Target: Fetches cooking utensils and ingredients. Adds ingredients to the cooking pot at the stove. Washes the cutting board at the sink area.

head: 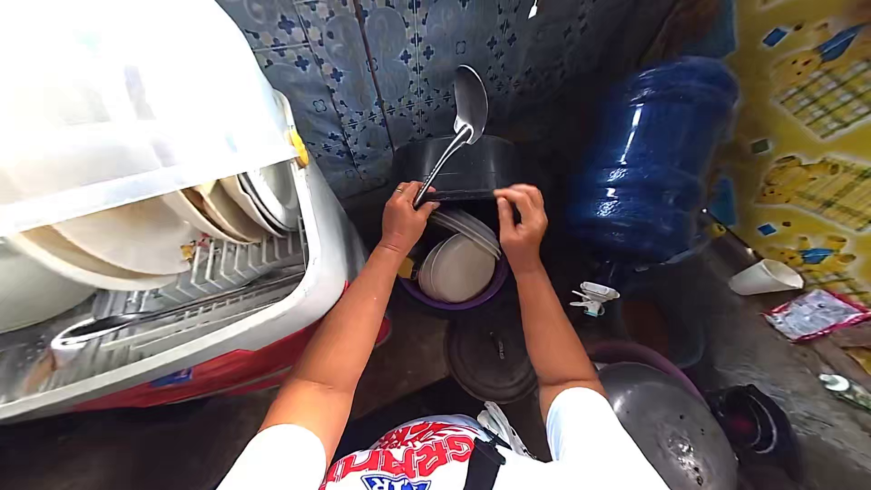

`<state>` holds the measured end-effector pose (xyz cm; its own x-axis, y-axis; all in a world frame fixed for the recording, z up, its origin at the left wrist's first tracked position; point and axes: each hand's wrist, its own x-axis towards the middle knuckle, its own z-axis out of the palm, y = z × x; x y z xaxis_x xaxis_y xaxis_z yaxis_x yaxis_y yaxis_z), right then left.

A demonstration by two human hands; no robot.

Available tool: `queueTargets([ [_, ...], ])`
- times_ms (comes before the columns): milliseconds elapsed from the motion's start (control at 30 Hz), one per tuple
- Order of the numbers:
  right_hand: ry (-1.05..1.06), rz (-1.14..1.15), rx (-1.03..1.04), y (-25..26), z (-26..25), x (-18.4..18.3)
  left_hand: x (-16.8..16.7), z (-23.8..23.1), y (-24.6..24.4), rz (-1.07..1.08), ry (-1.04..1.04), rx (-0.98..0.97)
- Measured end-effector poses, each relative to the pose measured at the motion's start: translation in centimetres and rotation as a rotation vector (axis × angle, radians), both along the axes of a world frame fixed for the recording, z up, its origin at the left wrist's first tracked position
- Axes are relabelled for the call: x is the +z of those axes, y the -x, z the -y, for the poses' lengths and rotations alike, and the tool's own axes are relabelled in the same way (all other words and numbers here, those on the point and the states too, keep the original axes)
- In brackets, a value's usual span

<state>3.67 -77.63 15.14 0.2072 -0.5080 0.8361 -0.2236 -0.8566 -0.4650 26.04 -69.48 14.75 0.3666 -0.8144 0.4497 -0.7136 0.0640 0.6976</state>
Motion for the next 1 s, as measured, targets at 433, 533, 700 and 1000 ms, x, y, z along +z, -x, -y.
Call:
queueTargets([
  [433,-0.231,-0.957,0.295,-11.5,-4.5,-13.9,0.4,0.2,-0.3,-0.219,-0.016,0.025],
  [533,-0.243,-0.802,0.233,-12.0,-3.6,-11.3,0.3,0.2,-0.3,-0.244,-0.006,0.038],
  [700,-0.148,-0.589,0.217,-10.9,-5.9,-8.2,0.1,-0.1,-0.6,-0.260,-0.033,0.048],
  [1000,-0.243,-0.350,0.972,10.2,-14.4,3.5,-2.4,-5.0,1.8,-0.265,-0.169,-0.007],
])
